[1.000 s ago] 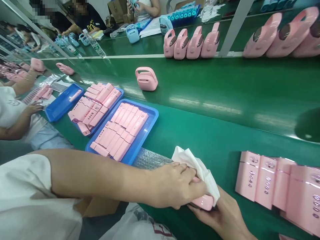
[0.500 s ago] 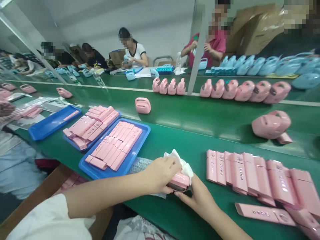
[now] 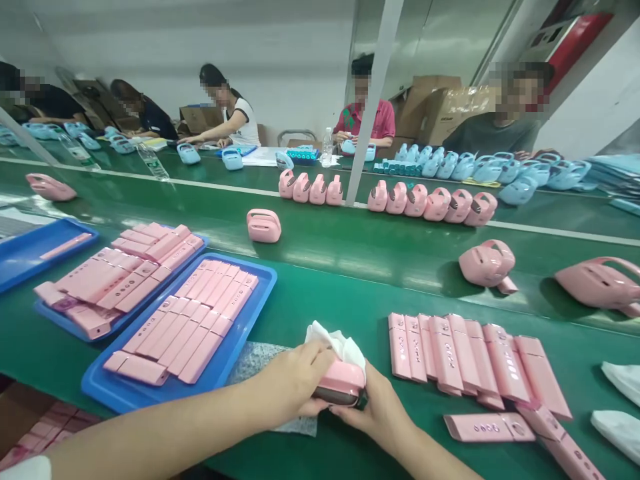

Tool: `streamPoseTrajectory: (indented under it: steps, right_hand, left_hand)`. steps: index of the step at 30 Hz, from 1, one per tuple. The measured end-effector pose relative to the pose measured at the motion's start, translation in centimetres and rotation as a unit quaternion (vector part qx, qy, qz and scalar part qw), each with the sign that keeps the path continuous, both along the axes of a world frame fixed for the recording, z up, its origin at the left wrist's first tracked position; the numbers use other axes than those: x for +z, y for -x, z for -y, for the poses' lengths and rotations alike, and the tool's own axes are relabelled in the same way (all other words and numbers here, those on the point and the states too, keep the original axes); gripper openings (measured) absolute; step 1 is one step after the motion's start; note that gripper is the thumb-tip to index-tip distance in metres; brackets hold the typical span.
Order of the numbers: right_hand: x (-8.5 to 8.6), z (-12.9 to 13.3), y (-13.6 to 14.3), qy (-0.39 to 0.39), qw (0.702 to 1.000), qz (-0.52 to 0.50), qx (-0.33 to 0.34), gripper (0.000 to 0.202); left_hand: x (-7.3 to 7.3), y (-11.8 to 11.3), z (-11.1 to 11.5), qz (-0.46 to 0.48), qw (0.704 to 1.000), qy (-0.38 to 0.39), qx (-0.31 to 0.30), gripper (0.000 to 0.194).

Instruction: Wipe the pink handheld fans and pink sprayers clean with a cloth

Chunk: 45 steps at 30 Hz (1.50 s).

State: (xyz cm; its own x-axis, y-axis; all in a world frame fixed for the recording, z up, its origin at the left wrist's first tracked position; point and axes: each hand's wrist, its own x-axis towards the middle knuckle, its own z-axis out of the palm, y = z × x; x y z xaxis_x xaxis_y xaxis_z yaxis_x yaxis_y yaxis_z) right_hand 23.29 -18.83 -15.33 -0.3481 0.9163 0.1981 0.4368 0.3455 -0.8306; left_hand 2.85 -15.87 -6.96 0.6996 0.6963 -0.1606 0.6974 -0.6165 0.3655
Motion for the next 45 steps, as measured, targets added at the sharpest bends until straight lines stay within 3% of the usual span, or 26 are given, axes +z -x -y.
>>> streamPoseTrajectory:
  steps: [3,7,10,13,14,16,19,22,25,28,32,36,41,45]
  right_hand:
    - [0.3,-0.1,-0.1,0.002,1.000,-0.004,-0.016,0.058]
    - [1.1,-0.6,0.1,0.043,0.999,0.005,-0.024,0.063]
    - [1.3,-0.7,0.5,0.060,0.998,-0.011,-0.026,0.064]
    - [1.0,-0.4,0.9,0.053,0.997,-0.036,-0.044,0.067]
    - [0.7,-0.1,1.0,0.049,0.997,-0.036,-0.052,0.067]
    - [0.2,0.4,1.1,0.036,0.997,-0.026,-0.065,0.070]
    - [-0.7,1.1,1.4,0.016,0.998,-0.018,-0.066,0.077]
    - [-1.8,1.5,1.8,0.000,0.996,-0.039,-0.078,0.080]
    - [-3.3,1.5,2.2,-0.008,0.994,-0.061,-0.086,0.082]
    - [-4.1,1.3,2.5,-0.006,0.992,-0.073,-0.104,0.087]
    - [-2.8,1.1,2.9,0.001,0.989,-0.087,-0.119,0.079]
    - [-1.3,0.8,2.8,0.014,0.987,-0.113,-0.111,0.072]
    - [-1.1,1.0,1.6,0.018,0.990,-0.107,-0.086,0.075]
    - [-0.3,1.6,1.0,0.032,0.994,-0.075,-0.077,0.079]
  left_hand:
    - [0.0,-0.1,-0.5,-0.016,0.999,-0.009,-0.029,0.061]
    - [0.7,0.0,-1.1,-0.002,1.000,0.004,-0.019,0.067]
    - [2.7,0.0,-2.8,-0.001,0.996,0.080,-0.039,0.065]
    - [5.2,0.2,-7.1,-0.005,0.984,0.139,-0.115,0.054]
    - [5.9,0.5,-9.2,-0.013,0.990,0.102,-0.101,0.045]
    - [6.9,1.5,-13.8,-0.041,0.997,-0.039,0.053,0.042]
    - [7.5,3.7,-20.1,-0.084,0.963,-0.150,0.207,0.045]
    - [7.2,5.9,-24.0,-0.123,0.928,-0.204,0.286,0.043]
    - [6.6,6.8,-25.5,-0.148,0.915,-0.220,0.303,0.038]
    - [6.4,6.4,-25.6,-0.164,0.919,-0.220,0.283,0.036]
    - [7.2,5.0,-23.9,-0.161,0.941,-0.190,0.227,0.035]
    - [7.6,3.3,-20.0,-0.136,0.965,-0.147,0.167,0.035]
    - [6.4,1.7,-13.9,-0.108,0.982,-0.119,0.104,0.034]
    - [6.0,1.7,-10.8,-0.093,0.984,-0.125,0.084,0.037]
